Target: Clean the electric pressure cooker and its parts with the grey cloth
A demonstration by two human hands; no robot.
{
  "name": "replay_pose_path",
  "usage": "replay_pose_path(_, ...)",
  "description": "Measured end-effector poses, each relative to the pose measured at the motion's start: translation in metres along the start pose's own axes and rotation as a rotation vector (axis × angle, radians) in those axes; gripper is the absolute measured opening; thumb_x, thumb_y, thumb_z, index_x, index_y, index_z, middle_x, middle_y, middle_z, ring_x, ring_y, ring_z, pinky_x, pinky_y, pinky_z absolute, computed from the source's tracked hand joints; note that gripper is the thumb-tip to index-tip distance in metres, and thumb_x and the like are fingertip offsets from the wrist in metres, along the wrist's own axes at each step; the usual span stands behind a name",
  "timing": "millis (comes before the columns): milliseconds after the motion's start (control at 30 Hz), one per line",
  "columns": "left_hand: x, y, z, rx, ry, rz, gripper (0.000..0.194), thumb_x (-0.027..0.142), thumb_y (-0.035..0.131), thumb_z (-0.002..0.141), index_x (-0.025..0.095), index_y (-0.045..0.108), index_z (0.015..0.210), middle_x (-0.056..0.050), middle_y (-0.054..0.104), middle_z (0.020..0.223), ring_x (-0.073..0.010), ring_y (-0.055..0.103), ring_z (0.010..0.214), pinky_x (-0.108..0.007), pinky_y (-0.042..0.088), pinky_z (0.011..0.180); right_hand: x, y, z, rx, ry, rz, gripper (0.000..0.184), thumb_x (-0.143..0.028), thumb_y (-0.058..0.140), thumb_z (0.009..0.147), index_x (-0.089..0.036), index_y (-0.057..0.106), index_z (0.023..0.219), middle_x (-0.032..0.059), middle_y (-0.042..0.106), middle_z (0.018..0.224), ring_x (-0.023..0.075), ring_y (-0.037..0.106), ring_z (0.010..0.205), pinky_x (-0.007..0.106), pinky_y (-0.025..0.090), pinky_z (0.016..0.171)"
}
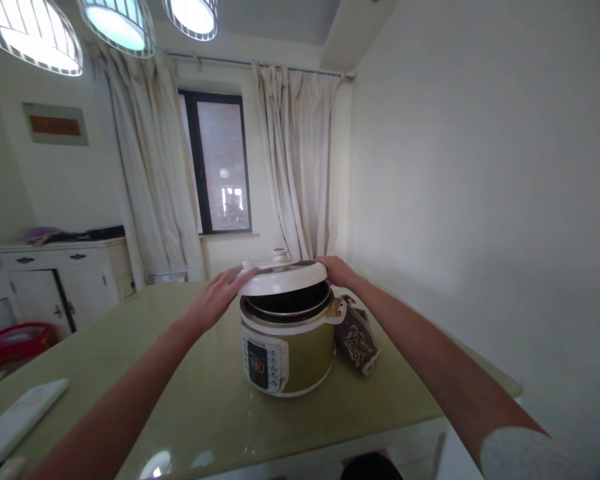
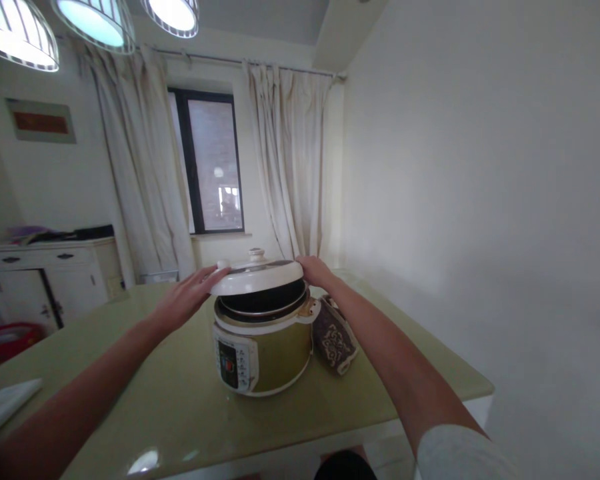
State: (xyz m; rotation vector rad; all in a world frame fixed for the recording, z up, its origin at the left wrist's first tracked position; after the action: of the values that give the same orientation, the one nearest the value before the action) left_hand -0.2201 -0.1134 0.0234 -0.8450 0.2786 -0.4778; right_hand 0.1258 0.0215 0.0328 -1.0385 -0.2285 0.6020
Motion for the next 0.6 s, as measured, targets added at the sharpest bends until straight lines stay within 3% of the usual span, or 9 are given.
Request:
replay_pose_path(167,0.002,0.006,-0.006,-0.005,-0.003,0.025,0.078,0.021,0.049,0.098,0.031,0.021,0.170,-0.013,0.052,0.161,-0.0324,0.056,0.143,-0.047,0.050,0.114,0.011,-0.005,0.001,-0.089,-0.154,0.354,0.041,-0.009,0.069,0.077,-0.018,0.075,0.117,0.0091,0.079,0.114,0.0261,0.073,0.107,0.036,0.054,0.096)
replay_pose_path(267,-0.001,0.008,-0.007,0.014,-0.038,0.014,0.083,0.022,0.054,0.095,0.026,0.021,0.170,-0.015,0.056,0.157,-0.0323,0.059,0.139,-0.045,0.051,0.112,0.016,-0.005,-0.001,-0.183,-0.165,0.626,0.055,-0.010,0.071,0.070,-0.016,0.071,0.124,0.0077,0.079,0.113,0.0237,0.073,0.103,0.035,0.058,0.092)
replay_pose_path(433,-0.010,0.013,-0.004,0.021,-0.129,-0.055,0.090,0.026,0.067,0.084,0.021,0.030,0.166,-0.017,0.062,0.151,-0.0328,0.067,0.129,-0.047,0.054,0.109,0.020,0.000,-0.006,-0.237,-0.103,0.829,0.065,-0.011,0.071,0.066,-0.018,0.068,0.131,0.0070,0.078,0.114,0.0244,0.074,0.102,0.035,0.062,0.084)
replay_pose_path(600,-0.024,0.018,-0.001,-0.003,-0.291,-0.164,0.071,0.027,0.072,0.071,0.018,0.063,0.141,-0.018,0.067,0.145,-0.0337,0.076,0.110,-0.045,0.058,0.101,0.018,-0.001,-0.015,-0.147,-0.158,0.717,0.078,-0.010,0.066,0.073,-0.018,0.055,0.150,0.0099,0.075,0.129,0.0233,0.073,0.110,0.040,0.059,0.098)
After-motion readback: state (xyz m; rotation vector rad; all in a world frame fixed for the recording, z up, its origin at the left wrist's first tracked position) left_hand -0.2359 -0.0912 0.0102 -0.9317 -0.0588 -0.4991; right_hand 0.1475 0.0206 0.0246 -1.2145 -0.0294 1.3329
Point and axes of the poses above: each hand's wrist, its own z-axis towards the middle knuckle, its own y-axis out of the palm, x = y × z, the point moved 3 cm from there along z, towards the middle knuckle
